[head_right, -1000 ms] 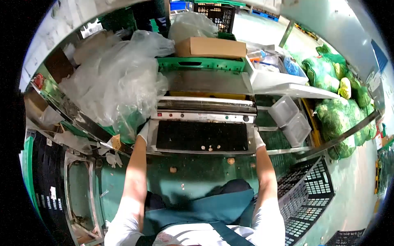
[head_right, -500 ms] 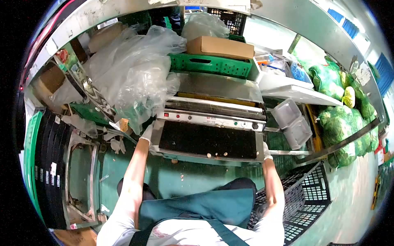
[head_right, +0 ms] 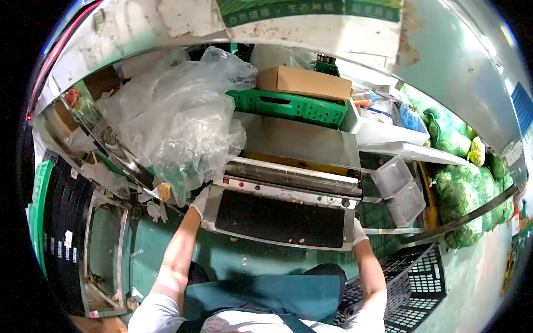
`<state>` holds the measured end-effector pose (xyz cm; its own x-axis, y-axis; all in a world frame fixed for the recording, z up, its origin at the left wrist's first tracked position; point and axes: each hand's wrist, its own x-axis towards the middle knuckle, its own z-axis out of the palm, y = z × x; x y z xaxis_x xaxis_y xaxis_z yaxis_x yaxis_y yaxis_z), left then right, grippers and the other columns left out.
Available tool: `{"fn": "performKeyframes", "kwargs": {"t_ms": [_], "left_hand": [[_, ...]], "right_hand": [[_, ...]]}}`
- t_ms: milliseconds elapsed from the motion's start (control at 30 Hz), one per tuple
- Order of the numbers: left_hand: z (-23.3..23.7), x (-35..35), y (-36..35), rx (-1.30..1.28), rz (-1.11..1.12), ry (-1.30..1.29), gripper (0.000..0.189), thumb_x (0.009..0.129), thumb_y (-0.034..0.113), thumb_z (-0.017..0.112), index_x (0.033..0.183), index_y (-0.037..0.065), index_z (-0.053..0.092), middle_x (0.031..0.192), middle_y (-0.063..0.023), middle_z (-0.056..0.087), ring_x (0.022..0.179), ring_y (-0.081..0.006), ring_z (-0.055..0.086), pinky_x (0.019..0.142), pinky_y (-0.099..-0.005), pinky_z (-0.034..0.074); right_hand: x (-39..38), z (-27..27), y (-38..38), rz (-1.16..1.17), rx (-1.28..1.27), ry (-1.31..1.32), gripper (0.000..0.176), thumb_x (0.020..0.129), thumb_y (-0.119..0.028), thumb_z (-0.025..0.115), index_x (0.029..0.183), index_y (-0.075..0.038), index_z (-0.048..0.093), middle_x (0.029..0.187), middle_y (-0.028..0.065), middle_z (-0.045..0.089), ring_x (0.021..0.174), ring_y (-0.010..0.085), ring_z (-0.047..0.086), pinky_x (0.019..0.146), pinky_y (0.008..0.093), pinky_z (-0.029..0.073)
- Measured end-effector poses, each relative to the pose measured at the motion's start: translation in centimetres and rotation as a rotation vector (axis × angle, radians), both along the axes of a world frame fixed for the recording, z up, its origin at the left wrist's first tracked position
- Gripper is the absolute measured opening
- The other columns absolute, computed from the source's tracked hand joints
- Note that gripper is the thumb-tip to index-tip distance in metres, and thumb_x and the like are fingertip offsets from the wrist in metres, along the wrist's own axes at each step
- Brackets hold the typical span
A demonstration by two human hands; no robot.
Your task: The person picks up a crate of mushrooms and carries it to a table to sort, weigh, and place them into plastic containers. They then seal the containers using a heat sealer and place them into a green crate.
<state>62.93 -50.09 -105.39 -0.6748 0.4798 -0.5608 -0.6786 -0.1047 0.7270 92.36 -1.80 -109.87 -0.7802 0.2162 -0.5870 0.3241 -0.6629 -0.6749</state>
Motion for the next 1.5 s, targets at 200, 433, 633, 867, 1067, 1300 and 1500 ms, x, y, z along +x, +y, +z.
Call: {"fn": "performKeyframes", "kwargs": {"t_ms": [200,433,633,867,1067,1300,1500], "left_hand": [[-7.3,-7.6,-1.1,0.109,0.323,0.244,0.043,0.093,0.038,0.039,0.118,0.005,0.052,0.108,-0.0081,0.058,0.089,-0.0175,0.056,0.074,-0.0307,0.047],[-1.7,-8.3,1.5,0.18,0.805,0.441,0.043,0.093,0.038,0.039,0.117,0.005,0.052,0.107,-0.0081,0.059,0.088,-0.0179,0.056,0.074,-0.0308,0.047],[0.1,-7.6,2.4,0.175,0.877,0.477,0.043,0.093,0.038,0.039,0.116,0.005,0.053,0.107,-0.0081,0.059,0.088,-0.0182,0.056,0.074,-0.0308,0.047],[2.0,-6.9,2.7,0.149,0.875,0.505,0.043,0.092,0.038,0.039,0.116,0.005,0.054,0.106,-0.0081,0.059,0.087,-0.0186,0.056,0.073,-0.0309,0.047],[3.1,-6.5,2.7,0.141,0.87,0.522,0.043,0.092,0.038,0.039,0.115,0.005,0.054,0.105,-0.0081,0.06,0.087,-0.0189,0.057,0.073,-0.031,0.047],[4.2,-6.2,2.3,0.158,0.843,0.517,0.043,0.092,0.038,0.039,0.115,0.005,0.055,0.104,-0.0082,0.06,0.086,-0.0193,0.057,0.073,-0.0311,0.047],[7.0,-6.3,1.3,0.157,0.725,0.479,0.043,0.092,0.038,0.039,0.114,0.005,0.055,0.103,-0.0082,0.061,0.085,-0.0196,0.057,0.073,-0.0311,0.048]], "right_hand": [[1.0,-2.9,2.4,0.15,0.727,-0.044,0.033,0.09,-0.032,0.041,0.103,-0.009,0.061,0.096,0.0077,0.065,0.081,0.0203,0.063,0.072,0.0328,0.049],[1.8,-6.3,4.7,0.3,1.334,-0.224,0.027,0.085,-0.032,0.046,0.101,-0.018,0.063,0.092,0.0058,0.067,0.084,0.0247,0.063,0.069,0.0342,0.048],[0.4,2.3,0.3,0.482,1.639,-0.529,0.025,0.084,-0.03,0.05,0.097,-0.015,0.065,0.084,0.0045,0.067,0.076,0.0212,0.064,0.065,0.0326,0.048],[-0.8,0.5,0.2,-0.298,0.877,-0.373,0.025,0.077,-0.026,0.064,0.07,-0.002,0.067,0.068,0.0025,0.065,0.06,0.0098,0.057,0.056,0.0271,0.045],[-0.9,1.2,0.0,-0.235,-0.038,-0.252,0.02,0.085,-0.027,0.054,0.081,-0.01,0.064,0.07,0.0043,0.06,0.063,0.0196,0.057,0.055,0.0346,0.043],[-0.4,-0.9,1.6,-0.03,0.115,-0.17,0.028,0.089,-0.023,0.039,0.098,-0.01,0.062,0.091,0.0082,0.065,0.08,0.0227,0.06,0.069,0.0337,0.048],[0.7,1.7,-0.6,-0.176,0.099,-0.069,0.029,0.088,-0.025,0.041,0.097,-0.008,0.063,0.088,0.009,0.065,0.077,0.0234,0.061,0.067,0.0319,0.048]]}}
